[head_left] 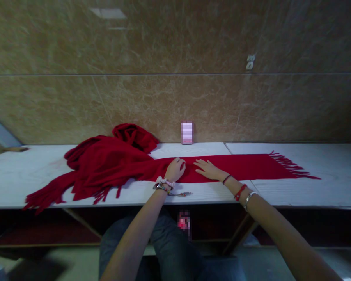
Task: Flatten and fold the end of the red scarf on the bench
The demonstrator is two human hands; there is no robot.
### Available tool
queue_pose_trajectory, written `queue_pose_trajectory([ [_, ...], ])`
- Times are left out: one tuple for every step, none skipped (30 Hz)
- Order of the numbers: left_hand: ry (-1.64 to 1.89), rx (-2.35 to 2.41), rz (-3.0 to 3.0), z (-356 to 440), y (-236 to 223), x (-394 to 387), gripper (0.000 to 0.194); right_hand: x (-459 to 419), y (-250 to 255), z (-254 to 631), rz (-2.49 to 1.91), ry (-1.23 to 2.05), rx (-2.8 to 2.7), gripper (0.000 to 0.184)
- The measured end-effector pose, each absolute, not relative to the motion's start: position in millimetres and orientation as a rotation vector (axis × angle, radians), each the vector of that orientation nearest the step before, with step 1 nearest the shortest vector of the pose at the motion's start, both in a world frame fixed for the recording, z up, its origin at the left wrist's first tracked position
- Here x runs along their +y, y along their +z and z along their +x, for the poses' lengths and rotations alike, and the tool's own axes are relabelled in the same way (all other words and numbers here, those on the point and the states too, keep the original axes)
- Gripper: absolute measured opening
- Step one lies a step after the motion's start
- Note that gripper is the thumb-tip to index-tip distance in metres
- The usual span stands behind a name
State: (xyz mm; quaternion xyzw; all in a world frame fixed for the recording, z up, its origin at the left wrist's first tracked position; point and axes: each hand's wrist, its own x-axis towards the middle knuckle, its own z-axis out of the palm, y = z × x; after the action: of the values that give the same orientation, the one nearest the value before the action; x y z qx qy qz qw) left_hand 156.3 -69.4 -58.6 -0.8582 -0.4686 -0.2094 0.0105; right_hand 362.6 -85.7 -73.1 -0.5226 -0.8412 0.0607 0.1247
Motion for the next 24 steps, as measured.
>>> queue_pose_trajectory([
  [-0.638,-1.386,-2.743,151.8,-58.2,-72.0,0.024,-86.7,-75.2,361.0,-1.536,0.181,-2.451,0.051],
  [-0.616,-1.295,-2.817,146.6,-58.0,-75.0,0.022,-87.5,-76.7,361.0,-1.544,0.176,-2.45,0.05],
  [-0.592,-1.198,-2.888,140.7,-58.1,-78.3,0.022,-88.1,-77.6,361.8,-1.546,0.165,-2.447,0.05],
  [-0.568,-1.102,-2.95,134.6,-58.2,-81.7,0.026,-88.4,-77.9,363.0,-1.543,0.152,-2.444,0.05],
  [-0.543,-1.016,-2.996,128.5,-58.3,-85.0,0.032,-88.6,-78.0,364.1,-1.539,0.139,-2.441,0.05],
  [-0.518,-0.958,-3.021,122.9,-58.2,-88.1,0.039,-88.6,-77.8,364.9,-1.533,0.127,-2.44,0.05],
  [-0.496,-0.937,-3.022,118.2,-58.1,-90.8,0.043,-88.4,-77.7,365.4,-1.526,0.116,-2.437,0.049],
  [-0.47,-0.94,-3.01,114.4,-57.7,-92.8,0.044,-88.1,-77.7,365.6,-1.516,0.106,-2.433,0.048],
  [-0.444,-0.96,-2.987,111.8,-57.3,-94.3,0.042,-87.6,-77.9,365.8,-1.504,0.096,-2.428,0.046],
  [-0.415,-0.989,-2.955,110.2,-56.9,-95.2,0.039,-87.0,-78.2,365.9,-1.487,0.087,-2.424,0.045],
  [-0.387,-1.022,-2.918,109.6,-56.5,-95.6,0.036,-86.4,-78.5,366.3,-1.464,0.077,-2.42,0.044],
  [-0.359,-1.044,-2.884,109.6,-56.2,-95.6,0.035,-85.9,-78.8,366.8,-1.436,0.068,-2.415,0.043],
  [-0.329,-1.053,-2.859,109.9,-56.0,-95.3,0.036,-85.4,-79.0,367.4,-1.404,0.061,-2.409,0.042],
  [-0.305,-1.054,-2.84,110.4,-56.1,-94.9,0.038,-85.2,-79.1,368.2,-1.373,0.058,-2.402,0.041],
  [-0.289,-1.056,-2.823,110.8,-56.2,-94.4,0.041,-85.1,-79.0,369.0,-1.346,0.059,-2.392,0.04],
  [-0.281,-1.06,-2.805,111.1,-56.4,-93.9,0.044,-85.2,-78.7,369.7,-1.325,0.064,-2.38,0.04],
  [-0.281,-1.069,-2.784,111.2,-56.7,-93.5,0.046,-85.5,-78.3,370.1,-1.313,0.071,-2.365,0.039],
  [-0.282,-1.085,-2.76,111.2,-57.0,-93.0,0.047,-86.0,-77.8,370.3,-1.304,0.079,-2.353,0.038],
  [-0.285,-1.107,-2.735,111.3,-57.1,-92.6,0.048,-86.5,-77.2,370.2,-1.297,0.084,-2.341,0.038],
  [-0.288,-1.135,-2.709,111.6,-57.2,-92.2,0.05,-87.1,-76.5,369.7,-1.288,0.089,-2.333,0.037],
  [-0.292,-1.164,-2.689,112.2,-57.1,-91.9,0.05,-87.9,-75.8,368.9,-1.279,0.095,-2.328,0.037],
  [-0.299,-1.193,-2.674,113.2,-56.9,-91.8,0.051,-88.7,-75.1,367.8,-1.268,0.102,-2.328,0.038],
  [-0.306,-1.216,-2.667,114.5,-56.5,-91.7,0.05,-89.6,-74.3,366.4,-1.257,0.11,-2.333,0.039],
  [-0.311,-1.232,-2.665,116.0,-56.0,-91.8,0.049,-90.6,-73.4,365.0,-1.245,0.118,-2.34,0.04],
])
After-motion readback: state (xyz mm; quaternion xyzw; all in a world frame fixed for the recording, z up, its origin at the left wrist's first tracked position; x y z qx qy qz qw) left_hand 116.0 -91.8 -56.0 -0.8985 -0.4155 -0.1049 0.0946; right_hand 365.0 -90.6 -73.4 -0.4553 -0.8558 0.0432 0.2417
